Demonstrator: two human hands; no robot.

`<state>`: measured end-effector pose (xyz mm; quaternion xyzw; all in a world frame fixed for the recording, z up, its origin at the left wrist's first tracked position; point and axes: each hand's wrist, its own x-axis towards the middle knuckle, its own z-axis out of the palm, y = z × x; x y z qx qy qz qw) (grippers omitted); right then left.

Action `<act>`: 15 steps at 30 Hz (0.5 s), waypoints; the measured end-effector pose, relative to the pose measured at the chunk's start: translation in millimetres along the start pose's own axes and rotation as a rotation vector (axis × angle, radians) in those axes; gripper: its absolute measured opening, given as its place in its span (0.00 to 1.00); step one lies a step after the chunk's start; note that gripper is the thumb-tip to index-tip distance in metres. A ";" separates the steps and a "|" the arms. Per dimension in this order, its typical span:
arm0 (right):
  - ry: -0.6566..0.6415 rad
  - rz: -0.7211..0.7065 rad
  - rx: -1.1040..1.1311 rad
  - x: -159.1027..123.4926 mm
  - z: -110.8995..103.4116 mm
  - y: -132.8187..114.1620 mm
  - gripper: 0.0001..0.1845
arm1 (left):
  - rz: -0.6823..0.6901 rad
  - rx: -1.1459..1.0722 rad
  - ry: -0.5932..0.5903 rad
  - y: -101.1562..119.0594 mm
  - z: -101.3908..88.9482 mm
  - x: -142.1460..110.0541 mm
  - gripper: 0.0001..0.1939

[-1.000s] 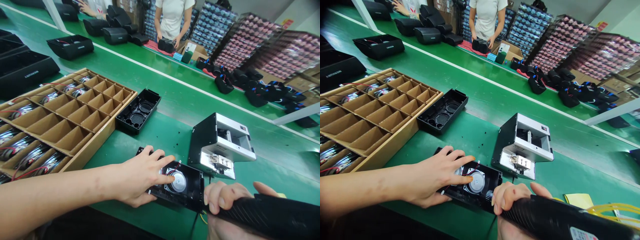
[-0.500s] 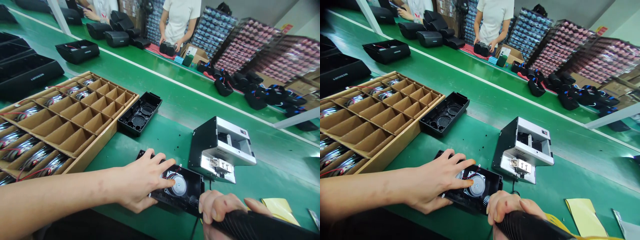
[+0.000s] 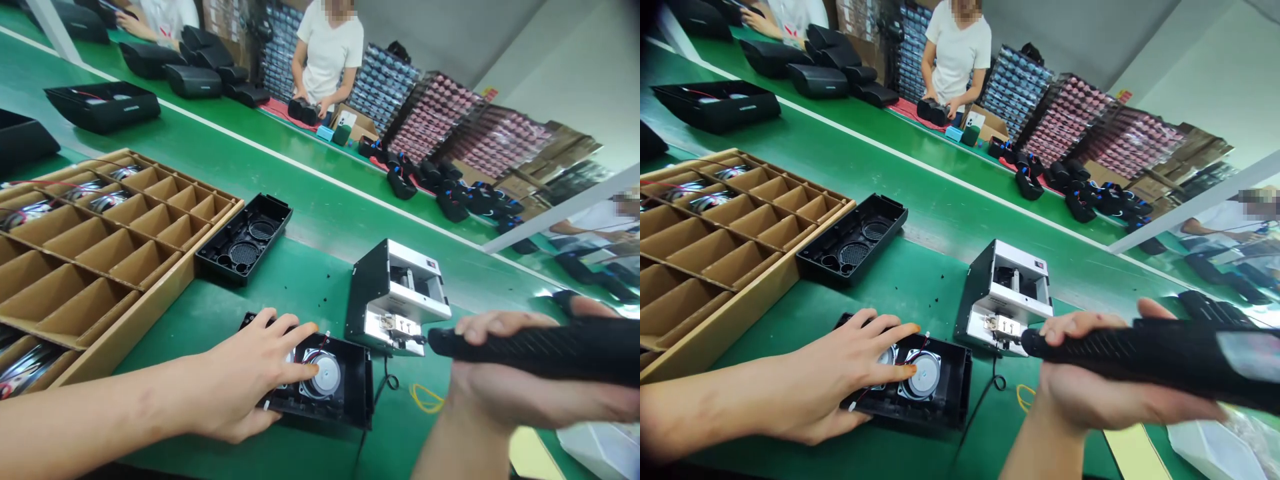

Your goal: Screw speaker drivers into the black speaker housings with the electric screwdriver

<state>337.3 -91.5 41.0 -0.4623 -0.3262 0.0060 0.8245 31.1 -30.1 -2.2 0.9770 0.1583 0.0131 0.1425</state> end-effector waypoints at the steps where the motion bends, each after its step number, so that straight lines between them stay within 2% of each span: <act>1: -0.016 -0.052 -0.019 2.2 9.7 3.6 0.40 | -0.003 0.001 0.002 0.0 0.4 -0.2 0.30; 4: -0.075 -0.081 -0.027 4.0 21.5 12.1 0.43 | -0.004 -0.011 -0.005 0.1 -0.1 0.0 0.30; 10: -0.103 -0.065 -0.052 2.8 10.5 19.1 0.47 | -0.011 -0.026 -0.012 -0.2 -1.8 1.0 0.32; 15: -0.129 -0.023 -0.043 -2.4 9.6 23.6 0.50 | -0.015 -0.025 -0.016 0.1 -0.5 0.2 0.32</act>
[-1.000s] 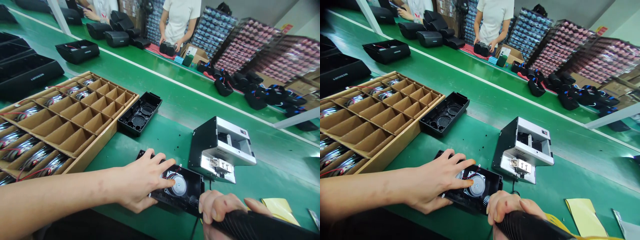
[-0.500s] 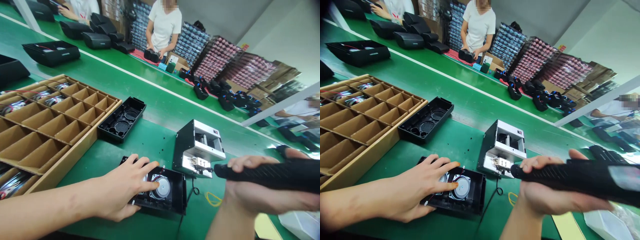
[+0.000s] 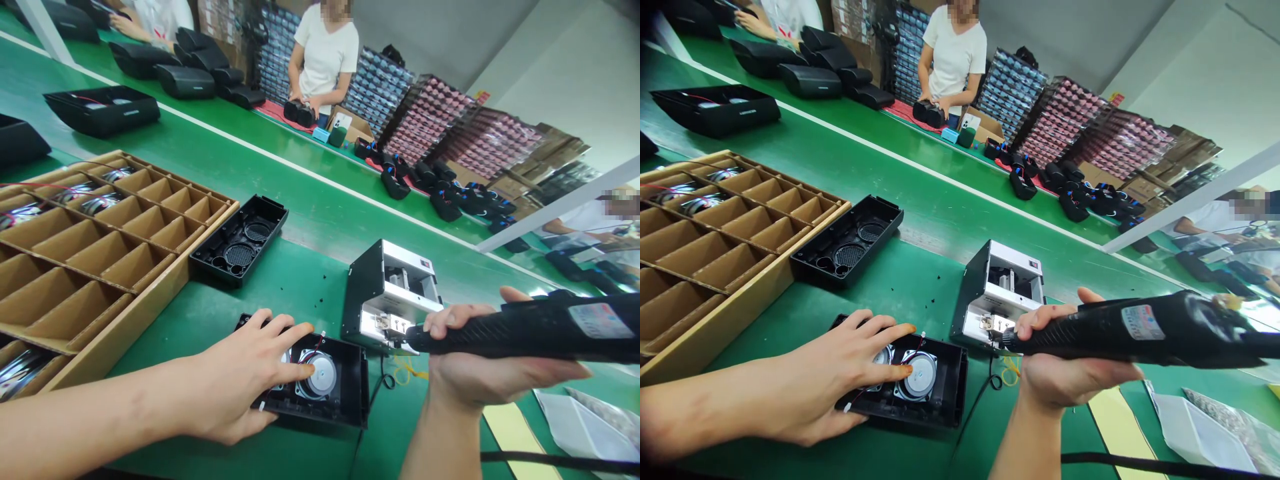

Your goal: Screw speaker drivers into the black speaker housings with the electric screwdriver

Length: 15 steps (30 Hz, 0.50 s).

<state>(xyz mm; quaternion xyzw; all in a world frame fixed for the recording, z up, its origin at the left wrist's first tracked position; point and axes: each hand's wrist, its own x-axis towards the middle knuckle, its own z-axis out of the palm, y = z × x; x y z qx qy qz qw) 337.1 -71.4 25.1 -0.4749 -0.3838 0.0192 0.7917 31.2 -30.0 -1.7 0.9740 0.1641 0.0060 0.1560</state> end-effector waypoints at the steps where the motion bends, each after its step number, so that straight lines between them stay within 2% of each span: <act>1: -0.003 0.010 0.001 -1.3 -0.9 0.2 0.50 | -0.006 0.000 -0.008 0.0 0.2 0.1 0.33; 7: -0.086 0.038 0.044 -1.2 -29.1 -8.8 0.52 | 0.001 -0.041 0.003 0.8 -1.9 3.0 0.31; 9: -0.124 0.016 0.088 0.3 -37.7 -14.8 0.49 | -0.005 -0.050 0.011 0.8 -2.0 2.6 0.31; 12: -0.078 -0.004 0.089 1.7 -36.8 -22.3 0.41 | -0.015 -0.059 0.008 -0.4 0.5 -1.1 0.33; 15: -0.063 -0.043 0.091 4.4 -25.2 -25.1 0.42 | -0.017 -0.073 -0.010 -2.2 4.0 -5.6 0.36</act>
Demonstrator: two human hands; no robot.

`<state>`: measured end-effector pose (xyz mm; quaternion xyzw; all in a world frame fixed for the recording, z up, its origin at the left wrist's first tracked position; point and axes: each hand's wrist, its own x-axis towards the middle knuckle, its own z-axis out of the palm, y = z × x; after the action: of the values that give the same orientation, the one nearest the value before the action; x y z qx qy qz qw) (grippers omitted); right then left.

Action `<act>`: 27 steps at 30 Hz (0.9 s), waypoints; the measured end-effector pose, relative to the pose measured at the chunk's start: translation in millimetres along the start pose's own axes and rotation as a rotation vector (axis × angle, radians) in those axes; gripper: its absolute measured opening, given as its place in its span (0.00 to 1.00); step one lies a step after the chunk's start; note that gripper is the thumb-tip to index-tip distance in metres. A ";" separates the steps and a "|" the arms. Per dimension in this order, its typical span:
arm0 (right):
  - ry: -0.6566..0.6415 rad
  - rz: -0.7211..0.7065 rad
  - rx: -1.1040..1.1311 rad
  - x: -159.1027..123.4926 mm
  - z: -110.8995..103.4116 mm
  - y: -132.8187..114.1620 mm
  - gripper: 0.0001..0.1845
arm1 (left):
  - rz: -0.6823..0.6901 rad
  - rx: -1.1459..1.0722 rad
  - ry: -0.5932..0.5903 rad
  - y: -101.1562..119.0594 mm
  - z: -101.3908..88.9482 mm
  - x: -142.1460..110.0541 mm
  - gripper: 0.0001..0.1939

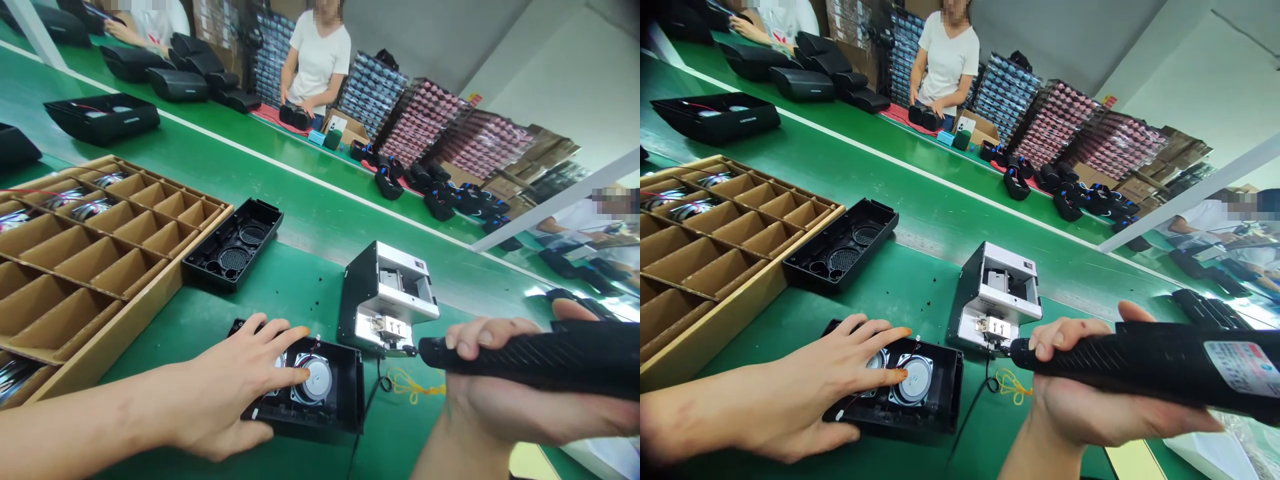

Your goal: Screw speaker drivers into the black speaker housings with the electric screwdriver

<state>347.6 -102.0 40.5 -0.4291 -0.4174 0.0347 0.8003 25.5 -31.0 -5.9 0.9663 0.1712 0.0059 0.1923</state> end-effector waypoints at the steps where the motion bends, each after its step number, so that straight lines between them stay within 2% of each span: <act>1: -0.003 -0.019 0.003 1.6 3.9 0.7 0.43 | -0.001 -0.002 -0.012 -0.4 0.7 -0.9 0.38; 6: 0.072 -0.033 -0.002 6.3 14.8 12.3 0.45 | -0.016 0.021 -0.046 0.3 -2.2 0.5 0.40; 12: -0.020 0.007 0.001 -2.5 16.4 24.2 0.46 | 0.014 0.055 -0.066 -0.9 -10.4 1.0 0.44; 16: -0.053 0.024 0.030 -5.0 13.6 26.0 0.47 | 0.022 0.067 -0.086 -2.6 -15.7 0.9 0.43; 23: -0.051 0.043 0.038 -0.6 6.0 29.1 0.46 | 0.070 0.057 -0.064 -3.6 -20.5 3.4 0.41; 27: -0.032 0.073 0.033 -2.7 6.4 26.3 0.51 | 0.065 0.064 -0.024 -4.2 -16.1 3.6 0.42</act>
<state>349.3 -82.3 21.8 -0.4302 -0.4137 0.0778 0.7986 26.2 -20.2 7.2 0.9770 0.1375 -0.0048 0.1630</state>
